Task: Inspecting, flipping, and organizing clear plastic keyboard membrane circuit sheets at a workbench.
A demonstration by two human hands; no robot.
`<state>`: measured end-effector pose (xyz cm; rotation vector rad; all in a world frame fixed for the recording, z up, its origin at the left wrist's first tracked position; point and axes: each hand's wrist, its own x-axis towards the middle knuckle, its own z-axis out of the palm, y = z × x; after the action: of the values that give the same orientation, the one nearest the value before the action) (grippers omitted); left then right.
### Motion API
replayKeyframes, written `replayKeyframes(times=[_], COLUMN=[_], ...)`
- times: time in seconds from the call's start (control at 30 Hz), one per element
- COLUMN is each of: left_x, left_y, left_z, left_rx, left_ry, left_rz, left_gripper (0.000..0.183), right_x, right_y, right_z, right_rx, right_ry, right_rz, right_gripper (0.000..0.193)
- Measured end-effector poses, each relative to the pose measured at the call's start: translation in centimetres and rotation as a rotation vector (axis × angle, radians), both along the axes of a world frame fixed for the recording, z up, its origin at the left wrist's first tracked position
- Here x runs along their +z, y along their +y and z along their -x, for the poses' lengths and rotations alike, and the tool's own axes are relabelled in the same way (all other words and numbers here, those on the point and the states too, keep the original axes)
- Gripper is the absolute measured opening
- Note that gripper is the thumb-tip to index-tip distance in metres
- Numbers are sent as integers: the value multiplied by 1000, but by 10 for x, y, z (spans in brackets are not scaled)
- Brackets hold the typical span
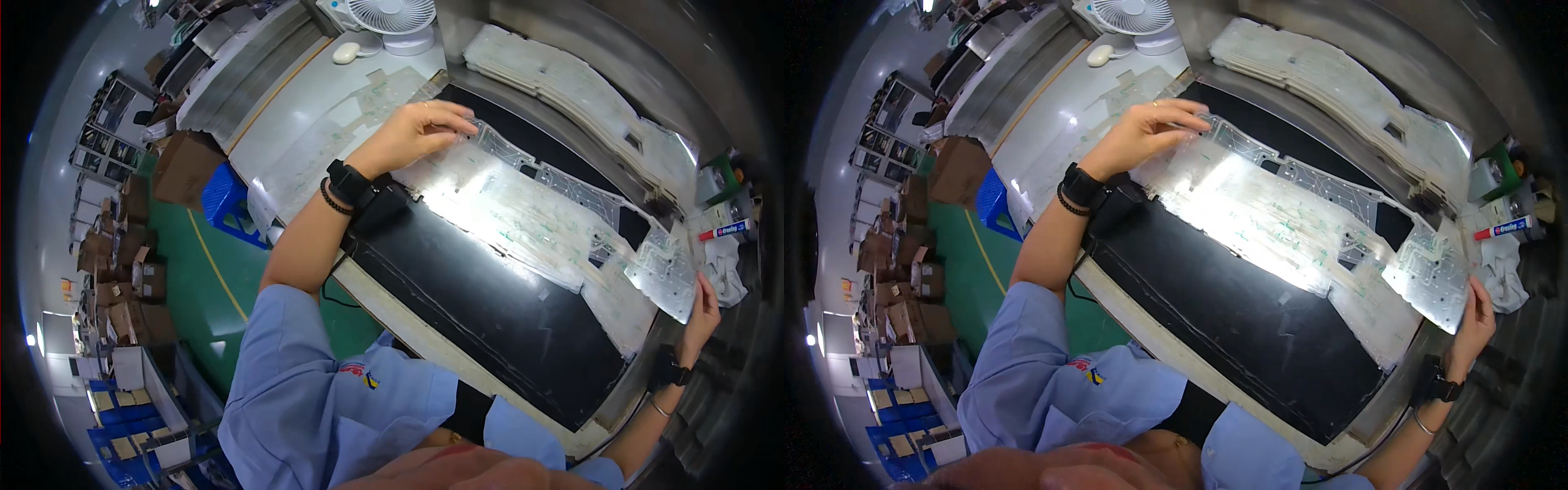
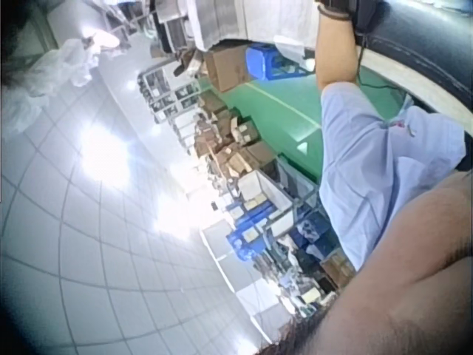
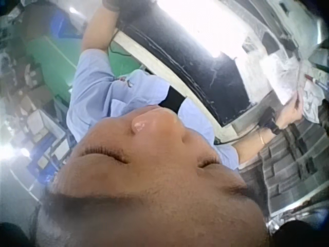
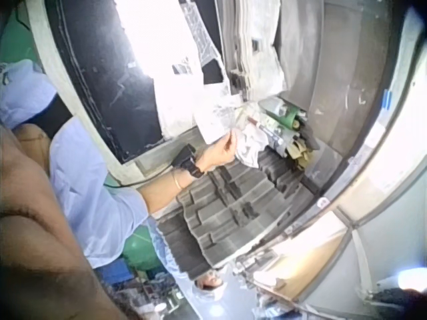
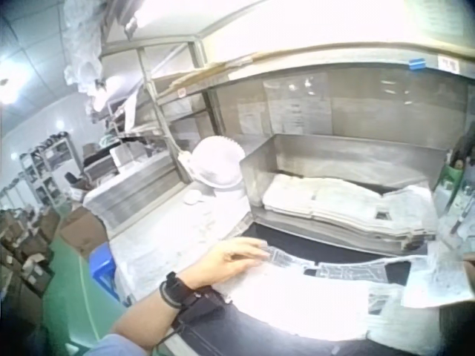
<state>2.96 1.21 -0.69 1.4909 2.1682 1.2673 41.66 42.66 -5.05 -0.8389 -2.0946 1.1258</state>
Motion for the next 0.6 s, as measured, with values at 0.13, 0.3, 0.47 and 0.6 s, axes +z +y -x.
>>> replayKeyframes(times=[0.13,0.3,0.47,0.6], left_x=[-1,-6,-11,-12], left_y=[0,3,4,6], left_z=[0,0,-2,-2], left_rx=[107,40,133,127], left_ry=[228,-525,-586,-576], left_rz=[-173,-118,-62,3], left_gripper=[15,22,24,24], right_x=[15,-5,-3,-1], right_y=[-11,9,-9,-13], right_z=[9,-5,9,11], right_rx=[105,-22,-86,-114], right_ry=[259,418,325,315], right_rz=[-266,181,278,277], right_gripper=[19,22,25,26])
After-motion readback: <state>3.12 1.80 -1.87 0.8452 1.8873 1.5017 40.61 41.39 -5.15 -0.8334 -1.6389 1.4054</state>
